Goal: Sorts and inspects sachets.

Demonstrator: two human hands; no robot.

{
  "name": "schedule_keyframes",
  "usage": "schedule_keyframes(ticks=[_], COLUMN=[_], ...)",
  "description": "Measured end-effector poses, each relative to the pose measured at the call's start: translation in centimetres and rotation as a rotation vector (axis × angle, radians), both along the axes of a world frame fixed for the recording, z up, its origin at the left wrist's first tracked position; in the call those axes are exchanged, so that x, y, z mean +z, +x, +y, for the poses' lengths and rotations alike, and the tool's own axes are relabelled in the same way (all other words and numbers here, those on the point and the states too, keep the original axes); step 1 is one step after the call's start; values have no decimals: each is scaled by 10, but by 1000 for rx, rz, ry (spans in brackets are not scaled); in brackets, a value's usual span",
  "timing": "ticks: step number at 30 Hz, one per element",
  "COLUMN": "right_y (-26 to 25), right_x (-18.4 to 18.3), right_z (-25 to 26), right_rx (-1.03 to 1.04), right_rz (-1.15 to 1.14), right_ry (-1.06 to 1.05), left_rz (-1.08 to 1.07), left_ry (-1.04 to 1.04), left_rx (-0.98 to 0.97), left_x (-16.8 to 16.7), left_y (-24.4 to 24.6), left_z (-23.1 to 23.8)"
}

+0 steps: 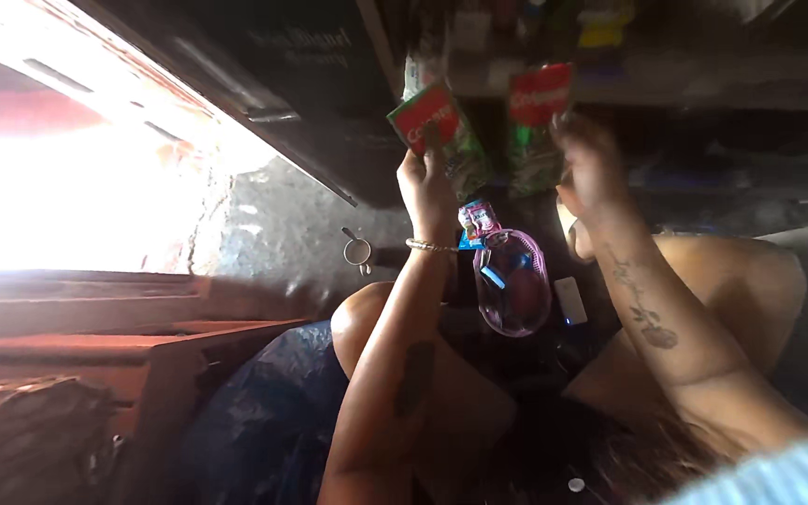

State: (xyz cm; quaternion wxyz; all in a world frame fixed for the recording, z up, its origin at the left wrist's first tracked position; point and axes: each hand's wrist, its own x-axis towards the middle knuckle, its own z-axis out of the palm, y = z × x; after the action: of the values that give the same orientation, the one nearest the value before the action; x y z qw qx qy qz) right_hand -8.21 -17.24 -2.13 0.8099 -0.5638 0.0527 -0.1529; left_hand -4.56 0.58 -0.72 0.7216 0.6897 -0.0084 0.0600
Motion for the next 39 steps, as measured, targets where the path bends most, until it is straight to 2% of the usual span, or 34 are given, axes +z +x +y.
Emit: schedule_keyframes(ticks=[3, 6, 10, 12, 15, 18, 21, 22, 23, 24, 25, 26, 29, 31, 33, 35, 37, 39], right_y=[-3, -1, 3, 0, -10, -14, -16, -13, -9, -5, -2, -3, -30, -59, -84, -94, -88, -73], right_x=[1, -4, -13, -10, -6, -1, -12, -20, -35, -56, -83, -117, -228, -274, -298, -317, -330, -337], right_z=[9, 24, 31, 30, 30, 31, 28, 25, 20, 15, 10, 4, -16, -17, -8, -2, -2, -4], right_rx=[25, 12, 59, 93, 99, 150, 272, 316, 344, 340, 310, 270, 305, 420, 513, 549, 576, 572], right_rz=[42, 41, -188, -134, 58, 102, 2, 5, 42, 116, 229, 380, 803, 946, 932, 801, 697, 686], right_ry=[-107, -237, -339, -376, -499, -449, -244, -180, -122, -94, -109, -175, -591, -844, -1015, -1168, -1287, -1319], left_rz=[-71, -53, 69, 86, 34, -33, 7, -27, -147, -368, -445, -430, -297, -272, -272, -274, -273, -273], left_ry=[139, 28, -246, -346, -329, -210, -99, -86, -101, -138, -146, -147, -160, -179, -181, -152, -131, -150], left_rx=[-169, -303, -251, -204, -198, -249, -162, -118, -77, -52, -25, 17, 99, 116, 118, 124, 115, 93], left_x=[-12, -20, -15, -10, -11, -6, 4, -4, -30, -75, -103, -117, -118, -118, -124, -130, -137, -142], left_y=[-6, -15, -18, -16, -10, -7, -1, 9, 25, 50, 71, 82, 88, 87, 84, 81, 78, 76], left_z=[-7, -21, -31, -30, -26, -19, -7, -3, 3, 11, 20, 28, 32, 27, 22, 16, 12, 9])
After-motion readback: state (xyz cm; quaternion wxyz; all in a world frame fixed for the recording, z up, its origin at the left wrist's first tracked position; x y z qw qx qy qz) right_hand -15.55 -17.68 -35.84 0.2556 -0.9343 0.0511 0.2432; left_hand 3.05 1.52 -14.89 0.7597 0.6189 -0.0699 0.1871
